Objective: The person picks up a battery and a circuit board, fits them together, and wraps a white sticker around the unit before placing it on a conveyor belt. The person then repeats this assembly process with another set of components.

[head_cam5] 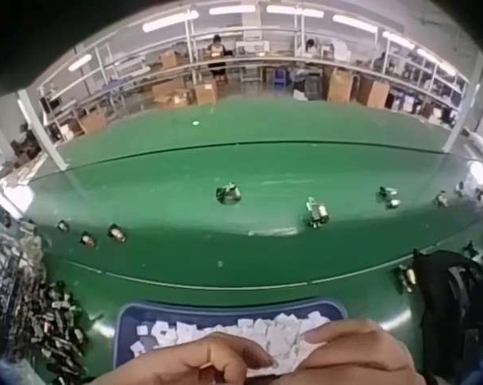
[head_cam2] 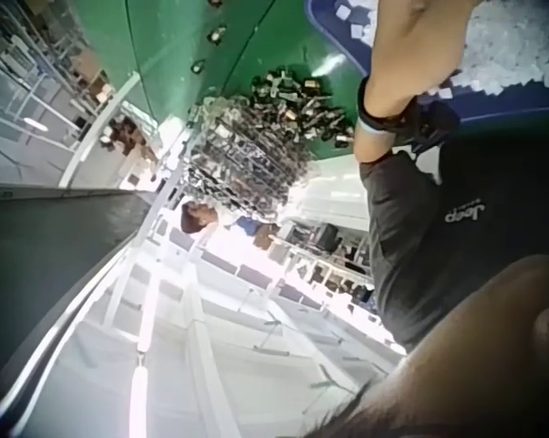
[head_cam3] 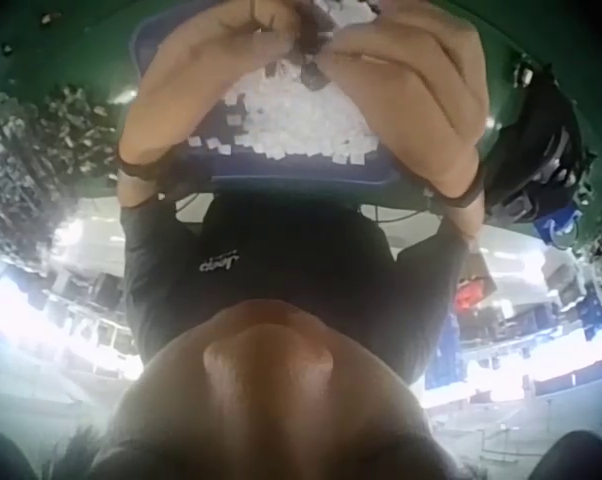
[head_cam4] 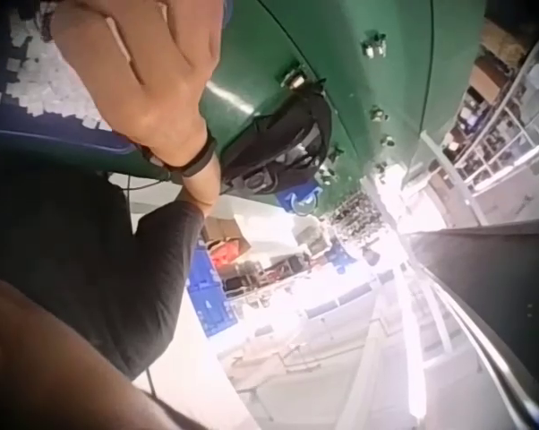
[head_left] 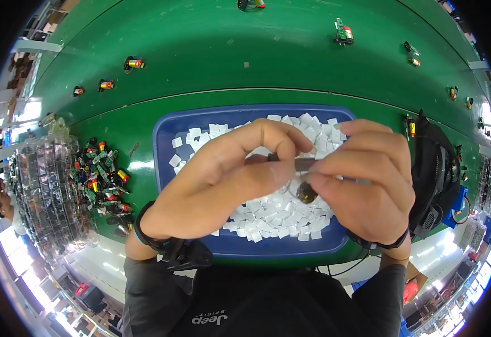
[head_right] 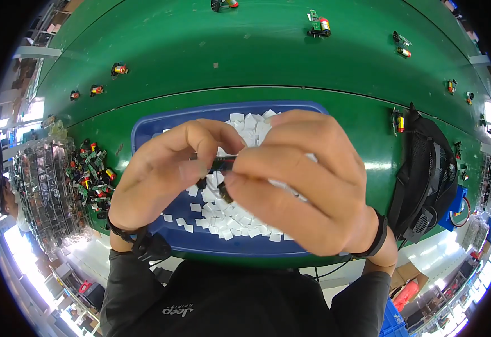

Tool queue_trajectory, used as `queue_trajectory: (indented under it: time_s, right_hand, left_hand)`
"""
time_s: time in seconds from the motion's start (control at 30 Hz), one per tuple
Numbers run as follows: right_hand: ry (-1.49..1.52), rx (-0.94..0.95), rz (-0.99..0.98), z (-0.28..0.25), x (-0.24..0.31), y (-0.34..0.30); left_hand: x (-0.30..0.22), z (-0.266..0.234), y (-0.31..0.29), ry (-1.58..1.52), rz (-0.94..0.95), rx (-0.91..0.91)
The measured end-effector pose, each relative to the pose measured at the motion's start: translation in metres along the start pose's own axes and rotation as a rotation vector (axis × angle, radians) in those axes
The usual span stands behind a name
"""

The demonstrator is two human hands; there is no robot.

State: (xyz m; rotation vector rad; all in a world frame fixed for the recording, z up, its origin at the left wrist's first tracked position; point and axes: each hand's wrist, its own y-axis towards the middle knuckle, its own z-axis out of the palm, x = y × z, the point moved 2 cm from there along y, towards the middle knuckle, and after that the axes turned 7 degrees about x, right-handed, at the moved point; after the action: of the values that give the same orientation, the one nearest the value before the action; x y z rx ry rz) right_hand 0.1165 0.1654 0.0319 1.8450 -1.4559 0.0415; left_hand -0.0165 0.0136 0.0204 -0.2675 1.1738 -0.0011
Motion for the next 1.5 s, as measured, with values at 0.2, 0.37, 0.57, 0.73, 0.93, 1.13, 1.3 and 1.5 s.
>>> queue_trajectory:
  time_s: [0.2,0.37,0.57,0.73,0.93,1.13,1.3,1.5]
  right_hand:
    - [-0.038,0.025,-0.089,0.005,0.010,0.004]
    - [0.025,-0.012,0.040,0.003,0.011,0.003]
    - [0.063,0.028,0.098,-0.003,0.013,0.004]
    - [-0.096,-0.006,0.088,0.003,0.014,0.004]
    - [-0.142,0.057,0.110,-0.007,0.019,0.006]
    - [-0.265,0.065,0.113,-0.009,0.027,0.008]
    - [-0.279,-0.007,0.145,-0.013,0.035,0.007]
    - [-0.308,-0.013,0.133,-0.010,0.030,0.005]
  left_hand:
    - [0.002,-0.001,0.001,-0.291,-0.038,0.000]
    - [0.001,0.005,0.002,-0.100,0.053,-0.121]
    - [-0.007,0.007,-0.005,0.046,-0.066,-0.097]
    - [-0.001,0.000,0.000,0.337,0.051,-0.086]
    - [0.003,0.002,-0.003,0.337,0.162,-0.081]
    - [-0.001,0.008,-0.006,0.435,0.138,-0.118]
    - [-0.009,0.012,-0.012,0.514,0.228,-0.106]
    - [-0.005,0.014,-0.010,0.474,0.226,-0.121]
